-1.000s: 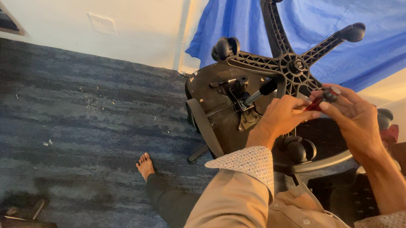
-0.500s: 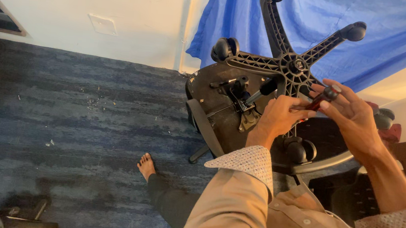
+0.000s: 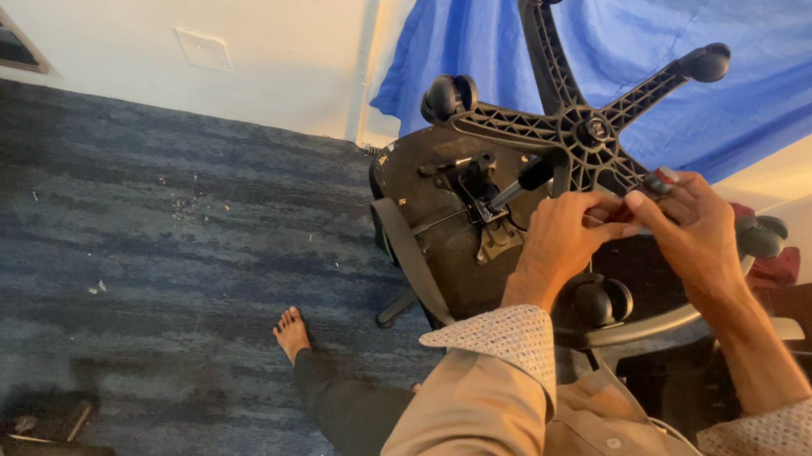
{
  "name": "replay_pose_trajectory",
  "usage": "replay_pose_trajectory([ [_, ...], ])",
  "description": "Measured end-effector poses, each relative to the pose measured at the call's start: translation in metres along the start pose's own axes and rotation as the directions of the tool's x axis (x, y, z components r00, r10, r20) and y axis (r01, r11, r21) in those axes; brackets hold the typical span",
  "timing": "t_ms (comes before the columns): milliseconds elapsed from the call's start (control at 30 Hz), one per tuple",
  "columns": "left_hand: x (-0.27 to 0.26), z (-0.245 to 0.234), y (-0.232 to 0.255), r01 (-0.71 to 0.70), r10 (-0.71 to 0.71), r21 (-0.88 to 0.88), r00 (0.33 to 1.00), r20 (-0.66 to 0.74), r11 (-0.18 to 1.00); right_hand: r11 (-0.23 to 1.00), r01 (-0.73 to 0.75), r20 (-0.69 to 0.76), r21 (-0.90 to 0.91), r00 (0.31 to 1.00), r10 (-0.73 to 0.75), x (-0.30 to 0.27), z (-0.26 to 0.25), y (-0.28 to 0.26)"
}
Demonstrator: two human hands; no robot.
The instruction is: The person uses a screwdriver to loosen and remove screws from the underside of an overturned office chair. The person works on the central mechanism connecting the seat to the base, removing fasteners one at a time.
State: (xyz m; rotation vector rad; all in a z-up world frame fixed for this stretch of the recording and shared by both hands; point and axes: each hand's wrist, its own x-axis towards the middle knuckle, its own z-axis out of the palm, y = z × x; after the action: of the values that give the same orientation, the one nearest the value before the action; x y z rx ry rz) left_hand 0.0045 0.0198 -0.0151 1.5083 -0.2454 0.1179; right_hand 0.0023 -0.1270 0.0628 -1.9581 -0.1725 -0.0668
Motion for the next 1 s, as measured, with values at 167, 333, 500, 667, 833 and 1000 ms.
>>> replay_pose_trajectory([
  [167,0.004,0.001,-0.012,0.116,-0.113,-0.012,0.981,0.155,0.993,0.996,-0.025,0.137,0.088,0.99,0.013,-0.014,-0.007,-0.025],
  [333,-0.001,0.005,-0.013,-0.1,0.1,0.004,0.995,0.022,0.995,1.0,-0.012,0.034,0.008,0.999,0.012,-0.014,-0.008,-0.017],
  [500,-0.005,0.013,-0.004,-0.031,0.036,0.088,0.998,-0.047,0.996,0.982,-0.091,-0.136,-0.165,0.988,0.068,-0.006,-0.002,0.002],
  [667,-0.007,0.009,-0.006,-0.025,0.026,0.017,0.998,-0.055,1.0,1.0,-0.004,0.06,0.001,0.998,0.004,-0.011,0.0,-0.013],
  [833,-0.003,0.001,-0.007,0.066,-0.071,0.054,0.993,0.095,0.996,0.993,-0.036,0.105,0.109,0.994,0.024,-0.021,-0.004,-0.028],
  [1000,-0.003,0.001,0.006,-0.058,0.065,0.117,0.997,-0.049,0.991,0.999,0.033,0.027,0.032,0.999,-0.034,-0.014,-0.006,-0.011],
])
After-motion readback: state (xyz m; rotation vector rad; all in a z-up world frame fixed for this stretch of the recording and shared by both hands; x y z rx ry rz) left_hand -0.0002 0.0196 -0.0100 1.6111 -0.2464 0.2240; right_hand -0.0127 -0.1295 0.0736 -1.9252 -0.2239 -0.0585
